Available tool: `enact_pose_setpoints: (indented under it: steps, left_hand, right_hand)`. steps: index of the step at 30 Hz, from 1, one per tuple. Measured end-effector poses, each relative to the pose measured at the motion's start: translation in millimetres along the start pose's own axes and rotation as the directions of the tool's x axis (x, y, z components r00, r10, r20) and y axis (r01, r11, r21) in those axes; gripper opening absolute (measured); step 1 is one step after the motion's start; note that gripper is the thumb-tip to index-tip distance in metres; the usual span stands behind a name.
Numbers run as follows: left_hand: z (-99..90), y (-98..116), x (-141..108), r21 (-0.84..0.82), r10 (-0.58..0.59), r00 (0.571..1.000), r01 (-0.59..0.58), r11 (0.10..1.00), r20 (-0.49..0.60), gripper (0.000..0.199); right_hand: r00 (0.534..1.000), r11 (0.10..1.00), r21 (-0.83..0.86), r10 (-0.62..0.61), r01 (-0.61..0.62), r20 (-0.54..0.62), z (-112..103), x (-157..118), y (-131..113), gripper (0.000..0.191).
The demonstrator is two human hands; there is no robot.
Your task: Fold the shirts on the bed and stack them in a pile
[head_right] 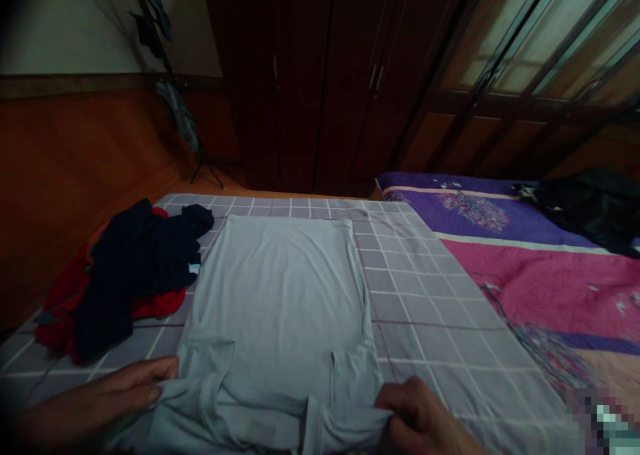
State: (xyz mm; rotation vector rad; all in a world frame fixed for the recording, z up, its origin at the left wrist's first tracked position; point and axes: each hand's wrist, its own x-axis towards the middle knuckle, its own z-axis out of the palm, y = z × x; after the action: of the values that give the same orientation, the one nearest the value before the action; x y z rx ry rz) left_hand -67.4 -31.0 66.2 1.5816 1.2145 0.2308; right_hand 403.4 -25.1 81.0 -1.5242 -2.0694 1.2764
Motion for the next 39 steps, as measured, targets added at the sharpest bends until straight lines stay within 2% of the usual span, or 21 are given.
enact_pose_setpoints:
  steps: [4,7,9,11,13,15,17,20,24,28,34,39]
  left_hand:
    - [-21.3,7,31,-0.231,-0.080,0.997,0.075,0.970,-0.011,0.038]
    - [-49.6,13,58,-0.371,-0.084,0.996,0.063,0.927,-0.041,0.039]
    - [-76.3,21,79,-0.422,-0.050,0.996,0.015,0.907,-0.072,0.035]
    - [-106.6,30,105,-0.432,-0.020,0.992,-0.037,0.901,-0.128,0.032]
    - [-135.8,39,137,-0.404,-0.017,0.972,-0.082,0.911,-0.235,0.029]
    - [-158.5,43,172,-0.364,-0.023,0.934,-0.117,0.924,-0.357,0.031]
    - [-172.0,40,206,-0.341,-0.022,0.908,-0.134,0.930,-0.417,0.034]
    - [-176.5,26,244,-0.320,-0.021,0.915,-0.119,0.940,-0.404,0.035]
    - [-173.3,11,262,-0.280,-0.003,0.931,-0.107,0.954,-0.366,0.035]
    - [-177.8,3,266,-0.266,-0.005,0.922,-0.107,0.958,-0.387,0.040]
    - [-182.8,-21,283,-0.196,-0.042,0.833,-0.080,0.977,-0.552,0.039]
    - [-183.8,-32,288,-0.047,-0.007,0.756,-0.032,0.998,-0.655,0.036]
  right_hand:
    - [0.990,0.968,0.240,0.043,-0.074,0.135,-18,51,-16,0.022]
    - [0.982,0.921,0.365,0.074,-0.135,0.175,-42,92,-31,0.022]
    - [0.985,0.904,0.405,0.081,-0.136,0.150,-63,122,-39,0.022]
    - [0.994,0.896,0.432,0.083,-0.108,0.078,-84,157,-45,0.022]
    - [0.996,0.892,0.445,0.090,-0.077,-0.007,-102,199,-45,0.022]
    - [0.993,0.899,0.434,0.096,-0.056,-0.071,-114,242,-40,0.020]
    - [0.988,0.909,0.414,0.110,-0.056,-0.108,-118,282,-27,0.018]
    - [0.975,0.927,0.360,0.168,-0.106,-0.145,-111,321,-2,0.019]
    - [0.969,0.945,0.294,0.193,-0.141,-0.156,-102,336,26,0.023]
    - [0.958,0.956,0.275,0.168,-0.101,-0.231,-107,338,35,0.020]
    - [0.899,0.981,0.166,0.157,-0.095,-0.408,-104,352,49,0.019]
    - [0.860,0.996,0.009,0.086,-0.094,-0.503,-100,354,55,0.028]
